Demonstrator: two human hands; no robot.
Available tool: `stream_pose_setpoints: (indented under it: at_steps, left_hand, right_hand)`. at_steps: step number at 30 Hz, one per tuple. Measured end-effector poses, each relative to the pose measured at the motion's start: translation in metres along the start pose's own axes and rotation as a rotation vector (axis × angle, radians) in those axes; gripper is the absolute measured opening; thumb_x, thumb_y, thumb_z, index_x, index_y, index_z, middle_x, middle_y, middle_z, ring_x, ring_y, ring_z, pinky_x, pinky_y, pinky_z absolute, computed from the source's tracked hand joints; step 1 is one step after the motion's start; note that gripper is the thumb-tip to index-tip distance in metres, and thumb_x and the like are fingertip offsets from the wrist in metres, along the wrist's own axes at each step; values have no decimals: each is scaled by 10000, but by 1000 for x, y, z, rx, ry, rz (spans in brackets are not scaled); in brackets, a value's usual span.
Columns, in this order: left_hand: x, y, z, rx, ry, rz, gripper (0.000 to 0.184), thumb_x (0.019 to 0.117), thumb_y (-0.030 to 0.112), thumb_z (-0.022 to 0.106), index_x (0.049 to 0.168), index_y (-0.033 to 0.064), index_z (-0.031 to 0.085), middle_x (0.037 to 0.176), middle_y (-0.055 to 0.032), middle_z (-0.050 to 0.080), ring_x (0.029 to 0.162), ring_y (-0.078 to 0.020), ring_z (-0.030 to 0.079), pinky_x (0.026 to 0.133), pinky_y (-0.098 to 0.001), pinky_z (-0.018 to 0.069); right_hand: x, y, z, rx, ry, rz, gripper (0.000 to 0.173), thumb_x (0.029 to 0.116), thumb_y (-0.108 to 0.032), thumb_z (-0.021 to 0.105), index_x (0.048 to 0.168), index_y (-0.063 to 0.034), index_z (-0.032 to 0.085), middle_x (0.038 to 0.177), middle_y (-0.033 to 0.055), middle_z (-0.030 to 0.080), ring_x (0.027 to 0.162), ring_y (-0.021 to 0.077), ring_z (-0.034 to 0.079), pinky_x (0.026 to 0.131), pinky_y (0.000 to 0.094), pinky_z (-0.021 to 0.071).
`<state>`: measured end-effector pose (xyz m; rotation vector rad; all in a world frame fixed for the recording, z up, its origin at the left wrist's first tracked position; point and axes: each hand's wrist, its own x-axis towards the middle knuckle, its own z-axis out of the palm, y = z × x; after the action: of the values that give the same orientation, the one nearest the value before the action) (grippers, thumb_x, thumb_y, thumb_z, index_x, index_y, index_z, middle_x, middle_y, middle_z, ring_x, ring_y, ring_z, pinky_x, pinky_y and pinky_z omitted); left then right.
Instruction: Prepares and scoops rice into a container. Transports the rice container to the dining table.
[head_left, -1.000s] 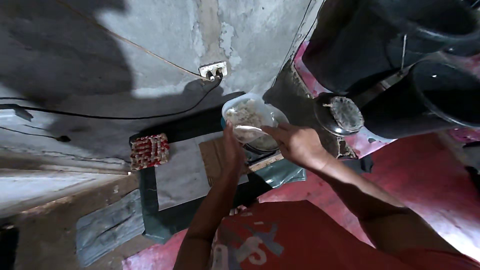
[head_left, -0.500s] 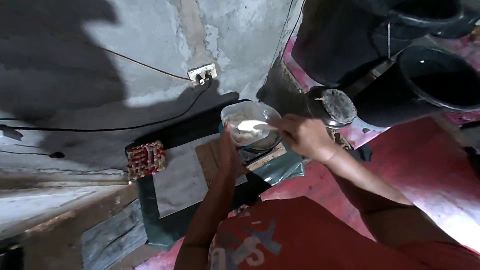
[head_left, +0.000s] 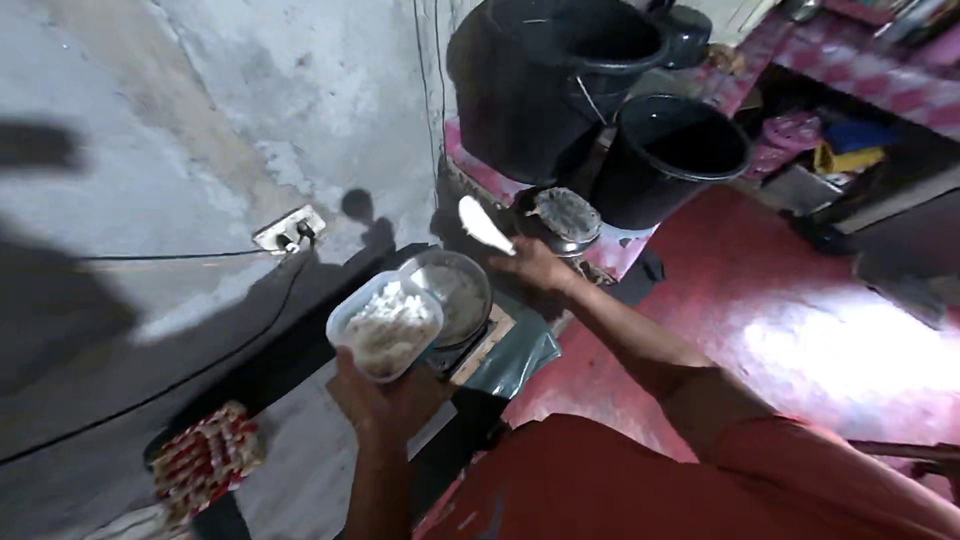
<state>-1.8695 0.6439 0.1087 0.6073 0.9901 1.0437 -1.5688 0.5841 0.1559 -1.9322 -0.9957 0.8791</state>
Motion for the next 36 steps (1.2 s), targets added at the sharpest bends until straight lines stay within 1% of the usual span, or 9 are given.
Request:
stream_pose_setpoints:
  at_steps: [3, 6, 12, 16, 20, 23, 29, 32, 36]
  left_hand:
    - [-16, 8, -20, -23, 43, -5, 620, 1070, 612, 211, 1493, 207, 417, 1357, -90, 617, 1198, -269, 638, 890, -561, 585]
    - [-32, 14, -50, -48, 112, 17, 635, 1052, 640, 203, 1485, 228, 418, 1364, -66, 613, 1208, -258, 632, 882, -562, 582]
    - [-69, 18, -112, -31, 310, 119, 633, 1045, 633, 224, 1467, 206, 426, 1319, -72, 633, 1163, -255, 654, 842, -550, 600]
    - [-88, 14, -151, -90, 387, 147, 630, 1043, 640, 253, 1471, 217, 444, 1350, -75, 627, 1192, -279, 642, 880, -588, 582]
    - [-104, 8, -168, -120, 416, 185, 603, 1057, 605, 224, 1450, 212, 460, 1312, -47, 651, 1174, -220, 656, 893, -527, 595]
    - [-111, 7, -175, -140, 432, 203, 616, 1036, 627, 295, 1454, 200, 441, 1309, -49, 643, 1168, -221, 657, 879, -521, 603]
    - [-121, 5, -187, -179, 413, 266, 693, 977, 676, 441, 1449, 170, 449, 1295, -72, 653, 1165, -234, 663, 882, -521, 608]
    - [-121, 6, -185, -173, 424, 292, 660, 1014, 640, 375, 1463, 159, 429, 1312, -75, 636, 1181, -227, 649, 911, -514, 596]
    - [-120, 5, -184, -189, 417, 297, 631, 1045, 608, 295, 1465, 155, 427, 1316, -80, 635, 1184, -230, 645, 924, -519, 587]
  right_hand:
    - [45, 25, -61, -399, 312, 39, 404, 960, -298, 711, 1229, 0, 671, 1133, 255, 698, 1057, 421, 683, 933, 651, 531]
    - [81, 66, -112, -604, 339, 201, 437, 984, -307, 660, 1314, -20, 646, 1334, 290, 618, 1246, 494, 590, 1006, 727, 459]
    - [105, 111, -129, -786, 249, 275, 421, 969, -288, 680, 1263, 13, 664, 1294, 329, 626, 1208, 538, 597, 943, 772, 459]
    - [113, 111, -131, -830, 237, 222, 524, 1002, -428, 647, 1354, -40, 631, 1369, 308, 596, 1249, 534, 576, 975, 775, 440]
    - [117, 104, -128, -933, 166, 224, 443, 1043, -332, 591, 1344, -8, 620, 1338, 332, 603, 1228, 551, 582, 956, 780, 442]
    - [117, 109, -129, -923, 129, 188, 388, 1027, -270, 613, 1296, 8, 638, 1271, 343, 629, 1174, 561, 602, 920, 778, 453]
    - [99, 61, -73, -921, 103, -37, 371, 1000, -270, 656, 1202, 41, 665, 1220, 332, 649, 1121, 545, 632, 897, 758, 482]
    - [94, 25, -22, -899, -31, -182, 378, 989, -234, 671, 1234, 53, 653, 1283, 317, 626, 1168, 522, 620, 949, 734, 481]
    - [104, -3, 48, -914, -142, -266, 399, 996, -327, 664, 1240, -11, 663, 1294, 259, 643, 1175, 472, 635, 953, 704, 499]
